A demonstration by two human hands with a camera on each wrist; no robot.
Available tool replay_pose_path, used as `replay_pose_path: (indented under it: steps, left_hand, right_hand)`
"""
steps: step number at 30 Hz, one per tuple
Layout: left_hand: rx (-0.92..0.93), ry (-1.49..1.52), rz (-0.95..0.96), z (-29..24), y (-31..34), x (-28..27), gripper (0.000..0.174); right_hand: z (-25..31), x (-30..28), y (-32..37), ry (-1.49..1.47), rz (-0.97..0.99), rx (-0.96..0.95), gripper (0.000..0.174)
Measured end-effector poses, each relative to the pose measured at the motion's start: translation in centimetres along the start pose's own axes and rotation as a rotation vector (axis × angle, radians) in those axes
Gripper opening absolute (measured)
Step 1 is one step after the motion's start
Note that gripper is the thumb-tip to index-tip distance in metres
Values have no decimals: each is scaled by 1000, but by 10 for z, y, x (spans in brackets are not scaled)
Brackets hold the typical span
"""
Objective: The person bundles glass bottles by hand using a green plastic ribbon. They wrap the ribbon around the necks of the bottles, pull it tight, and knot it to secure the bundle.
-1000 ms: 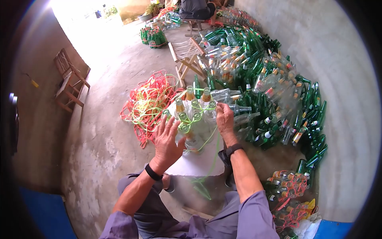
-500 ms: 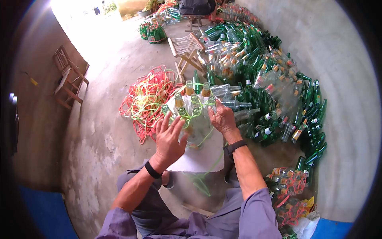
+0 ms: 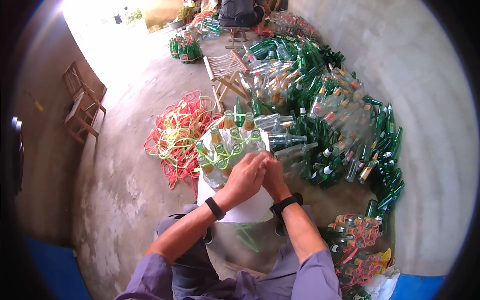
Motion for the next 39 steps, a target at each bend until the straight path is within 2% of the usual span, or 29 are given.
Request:
replay_pose_path:
  steps: [2, 6, 8, 12, 14, 15, 17, 18, 20, 21, 23, 24, 26, 27, 28, 30, 31, 32, 34, 36, 38, 39]
  left_hand:
    - [-108, -45, -1, 13, -7, 9, 37]
    - [-137, -45, -117, 28, -11, 23, 36]
    - [-427, 210, -27, 37, -13, 27, 35]
    - [-473, 272, -121, 49, -17, 31, 30]
    - [-514, 288, -163, 52, -18, 32, 25]
    - [-517, 290, -165, 53, -18, 34, 25]
    - [-543, 316, -194, 58, -17, 38, 23]
    - [-546, 319, -197, 56, -18, 37, 23]
    - [-572, 287, -188, 51, -22, 32, 20]
    - [-576, 289, -189, 54, -21, 34, 20]
    - [-544, 222, -223, 60, -20, 40, 16]
    - [-547, 222, -225, 62, -19, 42, 16]
    - [-538, 151, -228, 65, -20, 45, 13]
    - [-541, 149, -232, 66, -20, 45, 13]
    - [-520, 124, -236, 65, -21, 45, 12]
    - [-503, 93, -246, 66, -21, 45, 11]
    - [-471, 107, -252, 65, -21, 45, 10]
    - [-440, 120, -256, 65, -21, 45, 9]
    - [-424, 133, -281, 64, -20, 41, 8]
    - [-395, 167, -261, 62, -20, 39, 8]
    - [-383, 144, -247, 67, -18, 43, 10]
    - [-361, 125, -251, 67, -18, 43, 10]
  right_hand:
    - [1, -2, 5, -99, -25, 65, 17]
    - [-7, 2, 14, -44, 1, 92, 14]
    - [-11, 7, 22, -79, 91, 127, 12]
    - [-7, 8, 27, -224, 49, 122, 19]
    - [-16, 12, 29, -319, 12, 247, 19]
    - [-21, 13, 32, -318, 15, 247, 19]
    - [-39, 18, 40, -644, 118, 408, 16]
    - [-40, 11, 39, -641, 123, 409, 16]
    - [-46, 9, 46, -721, 416, 769, 16]
    - [-55, 6, 46, -720, 421, 771, 16]
    - [-68, 13, 53, -1033, 563, 900, 28]
    - [-67, 14, 49, -1032, 566, 900, 28]
    - [-60, -5, 24, -525, 266, 427, 31]
    - [-58, -9, 20, -649, 230, 837, 36]
    - [-69, -2, 15, -649, 237, 835, 36]
    - [-84, -1, -4, -258, 50, 396, 46]
    - [-74, -2, -16, -288, 114, 460, 58]
    - [-75, 3, -25, -296, 118, 461, 58]
    - [-76, 12, -38, -240, 180, 342, 64]
    - [-85, 22, -45, -212, 234, 289, 64]
    - [-73, 25, -52, -394, 438, 358, 64]
    - [-67, 23, -55, -408, 414, 297, 63]
Point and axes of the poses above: each hand's wrist, its own y-axis away from the middle knuckle, its own x-axis out of the palm, z = x × y, the point moved 5 cm from there along -y, towards the middle knuckle, and after that the axes turned 4 degrees about x, right-handed, at the moved point
